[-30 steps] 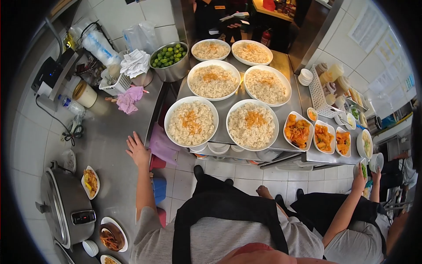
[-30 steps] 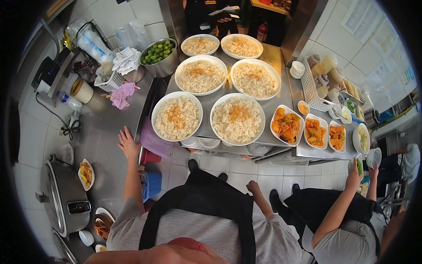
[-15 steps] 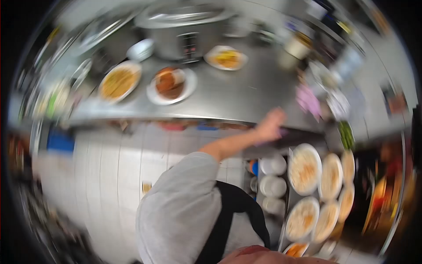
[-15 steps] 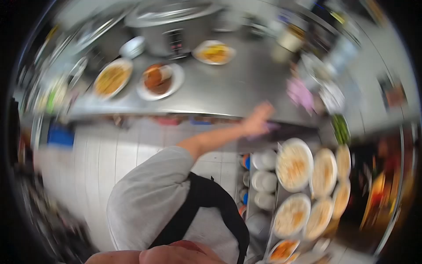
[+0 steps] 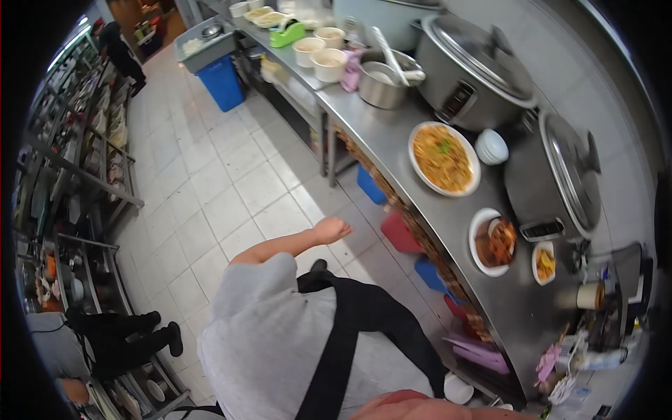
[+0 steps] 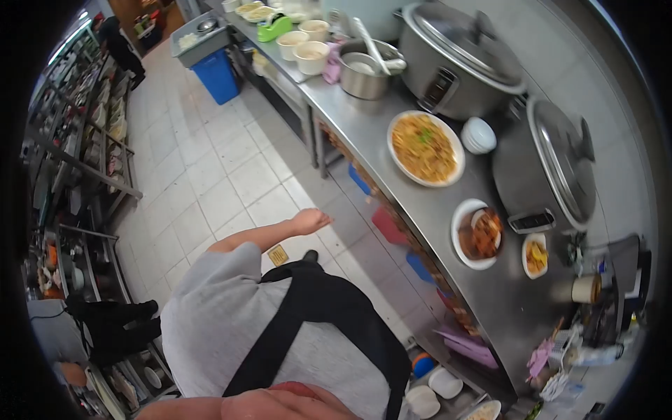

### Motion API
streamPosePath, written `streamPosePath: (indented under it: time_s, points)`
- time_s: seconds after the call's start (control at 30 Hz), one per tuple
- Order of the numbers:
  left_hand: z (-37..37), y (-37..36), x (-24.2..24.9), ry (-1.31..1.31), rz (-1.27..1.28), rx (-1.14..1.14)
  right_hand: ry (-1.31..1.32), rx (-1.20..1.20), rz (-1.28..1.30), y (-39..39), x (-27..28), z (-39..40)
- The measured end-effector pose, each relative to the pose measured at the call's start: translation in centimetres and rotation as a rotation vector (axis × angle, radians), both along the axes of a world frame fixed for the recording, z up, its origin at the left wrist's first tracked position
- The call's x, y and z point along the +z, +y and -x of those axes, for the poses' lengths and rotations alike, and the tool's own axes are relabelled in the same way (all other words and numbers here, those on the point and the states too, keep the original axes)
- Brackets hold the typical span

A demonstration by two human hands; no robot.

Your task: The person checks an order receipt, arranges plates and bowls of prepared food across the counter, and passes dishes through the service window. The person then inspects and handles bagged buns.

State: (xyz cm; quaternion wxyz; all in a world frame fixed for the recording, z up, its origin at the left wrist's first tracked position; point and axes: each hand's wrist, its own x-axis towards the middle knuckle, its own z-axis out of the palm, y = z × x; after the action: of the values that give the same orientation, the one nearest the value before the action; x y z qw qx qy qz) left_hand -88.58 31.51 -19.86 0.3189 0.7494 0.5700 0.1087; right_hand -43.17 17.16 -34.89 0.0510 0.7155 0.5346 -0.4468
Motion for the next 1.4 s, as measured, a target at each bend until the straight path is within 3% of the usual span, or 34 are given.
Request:
streamPosePath:
  time_s: [0.07, 0.13, 0.17, 0.27, 0.33, 0.37, 0.4, 0.47, 0.5, 0.57, 0.6, 0.63, 0.67, 0.77, 0.9, 1.0, 1.07, 1.2, 1.27, 1.3, 1.37, 1.4]
  points:
    - [5.2, 0.7, 1.8, 0.039, -0.062, 0.148, 0.04, 0.134, -0.007, 4.0, 0.7, 6.2]
    - [8.7, 1.1, 3.3, -0.162, -0.173, 0.282, 0.097, 0.278, -0.023, 8.3, 1.5, 12.4]
    - [10.2, 1.3, 4.3, -0.311, -0.02, 0.303, 0.131, 0.346, -0.035, 10.5, 2.6, 15.5]
    - [12.7, 2.6, 6.8, -0.478, -0.146, 0.424, 0.258, 0.527, -0.083, 18.1, 8.4, 25.1]
    - [15.8, 4.9, 8.6, -0.479, -0.172, 0.417, 0.406, 0.614, -0.196, 23.1, 12.8, 30.8]
    - [17.5, 6.6, 9.5, -0.421, -0.353, 0.437, 0.503, 0.656, -0.268, 25.2, 14.4, 33.4]
    - [19.4, 8.3, 10.6, -0.355, -0.528, 0.451, 0.578, 0.663, -0.187, 27.3, 15.7, 35.6]
    - [23.9, 11.8, 13.7, -0.321, -0.571, 0.473, 0.75, 0.7, 0.026, 30.6, 22.8, 40.8]
    - [26.3, 13.5, 15.2, -0.304, -0.567, 0.47, 0.8, 0.758, 0.004, 32.0, 28.2, 43.2]
    - [30.4, 16.9, 17.6, -0.145, -0.718, 0.541, 0.846, 0.955, -0.05, 37.3, 33.7, 47.1]
    - [32.0, 17.9, 18.4, -0.132, -0.717, 0.534, 0.872, 0.896, -0.035, 40.4, 35.6, 48.4]
    - [34.1, 19.0, 19.4, -0.1, -0.748, 0.583, 0.848, 0.918, -0.336, 43.8, 36.6, 49.9]
    - [36.3, 20.1, 20.5, -0.066, -0.782, 0.633, 0.974, 0.827, -0.42, 47.5, 37.1, 52.1]
    - [43.1, 21.5, 21.7, 0.027, -0.81, 0.698, 0.989, 0.485, -0.654, 56.8, 41.3, 61.3]
    - [51.2, 23.6, 22.0, 0.133, -0.794, 0.834, 0.937, 0.515, -0.797, 70.3, 41.6, 75.2]
    - [55.4, 28.3, 22.4, 0.111, -0.778, 0.818, 0.696, 0.579, -1.005, 78.3, 39.3, 83.2]
    - [57.7, 33.5, 22.4, 0.108, -0.781, 0.729, 0.269, 0.312, -1.398, 80.0, 38.9, 87.0]
    - [61.2, 46.3, 20.2, 0.079, -0.751, 0.474, 0.106, 0.197, -1.349, 82.9, 36.2, 90.4]
    - [62.4, 53.0, 18.3, 0.125, -0.652, 0.364, 0.317, 0.255, -1.109, 84.2, 35.9, 90.1]
    - [62.8, 55.6, 17.7, 0.205, -0.613, 0.324, 0.39, 0.247, -1.123, 84.2, 36.2, 89.5]
    - [63.5, 60.5, 15.6, 0.362, -0.522, 0.226, 0.869, 0.017, -0.911, 82.6, 37.0, 88.2]
    - [63.7, 61.8, 15.2, 0.342, -0.517, 0.191, 0.84, -0.014, -0.916, 81.7, 37.7, 87.5]
